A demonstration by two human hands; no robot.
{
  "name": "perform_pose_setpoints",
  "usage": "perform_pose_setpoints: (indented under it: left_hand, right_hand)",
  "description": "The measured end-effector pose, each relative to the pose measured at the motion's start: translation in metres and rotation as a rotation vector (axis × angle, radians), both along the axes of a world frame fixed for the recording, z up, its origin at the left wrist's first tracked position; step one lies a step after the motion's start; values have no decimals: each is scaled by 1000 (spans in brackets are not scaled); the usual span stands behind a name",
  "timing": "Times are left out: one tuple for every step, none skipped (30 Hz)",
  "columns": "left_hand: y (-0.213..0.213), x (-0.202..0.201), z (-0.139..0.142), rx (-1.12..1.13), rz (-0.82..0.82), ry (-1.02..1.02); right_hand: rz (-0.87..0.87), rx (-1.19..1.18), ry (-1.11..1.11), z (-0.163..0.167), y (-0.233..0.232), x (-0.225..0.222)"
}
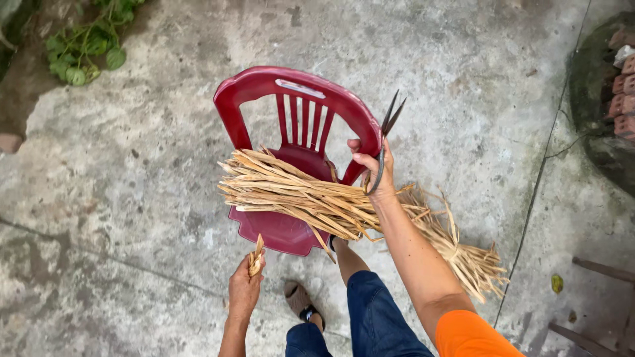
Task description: The person sits cross-legged on a concrete floor and uses shears to trim and split dried plant stems. They repeatedly pick up stems, cut them into smaller pieces, and place the trimmed pieces onto a nearby red plastic chair. The person also moves a bundle of stems and repositions the chair during the task.
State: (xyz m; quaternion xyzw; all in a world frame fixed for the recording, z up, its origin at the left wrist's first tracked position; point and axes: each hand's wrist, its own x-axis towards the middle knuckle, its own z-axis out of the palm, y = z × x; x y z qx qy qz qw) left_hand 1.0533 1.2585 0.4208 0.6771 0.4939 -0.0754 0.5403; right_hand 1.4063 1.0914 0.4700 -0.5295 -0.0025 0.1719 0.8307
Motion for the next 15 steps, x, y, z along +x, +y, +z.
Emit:
perform_pose_setpoints:
  left_hand:
    - [9, 29, -3, 0, -17, -34]
    - [16, 53, -5, -2, -27, -63]
    - [23, 83, -11, 1, -33, -102]
    - [32, 111, -14, -8, -20, -143]
    - [38, 137, -15, -21, -14, -177]
    - [44, 162, -17, -36, -3, -216]
    - [48, 189, -21, -50, 17, -219]
    - [54, 216, -23, -61, 39, -222]
    - [64, 240, -23, -75, 50, -216]
    - [75, 262, -24, -91, 50, -130]
    - [82, 285, -26, -109, 56, -40]
    - [90, 305, -27, -129, 69, 53]
    - [99, 322, -28, -102, 47, -2]
    - [111, 340, -30, -74, 22, -62]
    - [127, 360, -33, -38, -1, -132]
  right_hand:
    - [-1, 9, 4, -6, 9, 28]
    - [5, 17, 13, -12, 19, 52]
    - [16, 29, 13, -17, 32, 82]
    - [26, 22, 13, -22, 45, 110]
    - [28, 10, 20, -27, 57, 135]
    - [36, -3, 22, -32, 68, 161]
    - [55, -5, 13, -36, 80, 189]
    - [76, -4, 3, -42, 93, 215]
    - [85, -4, 2, -47, 105, 237]
    - [87, -4, -1, -53, 115, 258]
    - [97, -5, 2, -60, 126, 280]
    - [113, -9, 6, -67, 137, 300]
    - [124, -24, 7, -75, 148, 318]
    - [132, -38, 2, -83, 161, 338]
    - [143, -45, -13, -91, 174, 357]
